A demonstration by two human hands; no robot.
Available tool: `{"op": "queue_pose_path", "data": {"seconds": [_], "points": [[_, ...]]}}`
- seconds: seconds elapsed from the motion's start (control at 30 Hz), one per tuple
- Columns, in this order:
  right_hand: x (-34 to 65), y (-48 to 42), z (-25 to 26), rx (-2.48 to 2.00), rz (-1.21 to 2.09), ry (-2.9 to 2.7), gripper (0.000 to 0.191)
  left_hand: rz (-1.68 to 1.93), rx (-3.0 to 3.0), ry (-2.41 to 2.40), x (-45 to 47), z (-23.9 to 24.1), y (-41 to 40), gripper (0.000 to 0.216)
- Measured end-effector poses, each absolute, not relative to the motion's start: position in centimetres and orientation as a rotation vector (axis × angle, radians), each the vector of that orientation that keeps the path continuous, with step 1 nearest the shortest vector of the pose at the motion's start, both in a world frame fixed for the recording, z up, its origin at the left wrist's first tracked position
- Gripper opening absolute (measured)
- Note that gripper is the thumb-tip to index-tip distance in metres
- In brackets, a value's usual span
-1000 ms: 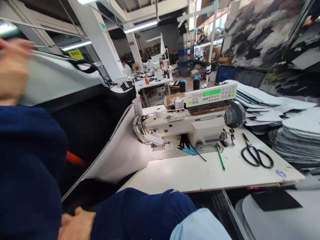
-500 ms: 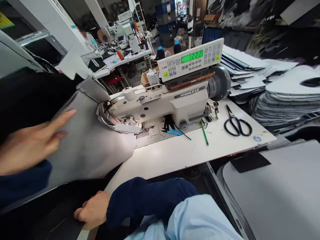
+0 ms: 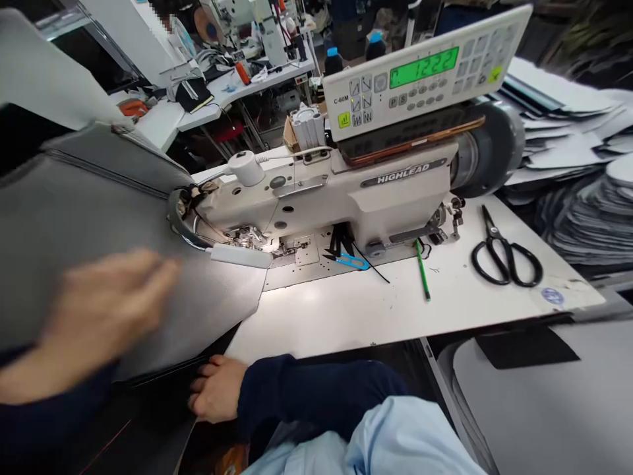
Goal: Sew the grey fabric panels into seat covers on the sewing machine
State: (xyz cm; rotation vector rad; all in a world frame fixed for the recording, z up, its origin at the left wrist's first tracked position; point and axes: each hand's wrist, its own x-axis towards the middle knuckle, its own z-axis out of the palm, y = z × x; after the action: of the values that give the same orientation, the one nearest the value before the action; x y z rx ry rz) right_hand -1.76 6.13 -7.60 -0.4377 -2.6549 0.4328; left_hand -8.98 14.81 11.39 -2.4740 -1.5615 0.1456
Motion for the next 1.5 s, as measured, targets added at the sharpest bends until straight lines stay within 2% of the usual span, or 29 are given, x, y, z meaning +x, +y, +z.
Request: {"op": "queue_pose_path", "data": {"seconds": [0.1, 0.23, 0.33, 0.47, 0.6, 0.77, 0.9, 1.0, 1.17, 1.3, 1.5], "points": [[-2.0, 6.5, -8.1, -0.462, 0.455, -2.644, 0.016, 0.651, -2.670, -1.609, -6.7, 4.9, 14.3, 0.039], [-1.9, 6.4, -8.5, -0.455, 0.463, -2.588, 0.012, 0.633, -2.479, -1.877, -6.8, 0.0, 17.4, 0.052], [-1.5, 6.2, -8.1, -0.458, 0.507, -2.572, 0.012, 0.532, -2.518, -1.897, -8.1, 0.2, 20.2, 0.034], [0.9, 4.6, -6.4, -0.552, 0.603, -2.545, 0.021, 0.513, -2.701, -1.835, -9.4, 1.4, 19.9, 0.042], [5.1, 3.0, -5.3, -0.552, 0.639, -2.562, 0.031, 0.748, -2.659, -1.561, -8.3, 0.4, 16.0, 0.039], [6.9, 4.8, -5.8, -0.408, 0.426, -2.614, 0.023, 0.864, -2.563, -1.456, -5.5, -1.1, 13.7, 0.042], [4.5, 6.2, -7.5, -0.351, 0.242, -2.638, 0.010, 0.754, -2.661, -1.669, -4.8, -1.2, 15.0, 0.041], [3.0, 6.3, -8.9, -0.288, 0.171, -2.598, 0.015, 0.665, -2.680, -1.808, -5.1, -0.9, 15.9, 0.042], [2.7, 5.4, -9.9, -0.321, 0.138, -2.533, 0.018, 0.934, -2.590, -1.663, -5.6, -0.2, 15.9, 0.047], [2.9, 5.2, -9.9, -0.388, 0.148, -2.523, 0.024, 0.971, -2.574, -1.539, -4.9, -0.5, 15.2, 0.053], [3.9, 6.3, -8.8, -0.264, 0.100, -2.595, 0.019, 0.946, -2.582, -1.516, -4.4, -1.3, 14.7, 0.059]]}}
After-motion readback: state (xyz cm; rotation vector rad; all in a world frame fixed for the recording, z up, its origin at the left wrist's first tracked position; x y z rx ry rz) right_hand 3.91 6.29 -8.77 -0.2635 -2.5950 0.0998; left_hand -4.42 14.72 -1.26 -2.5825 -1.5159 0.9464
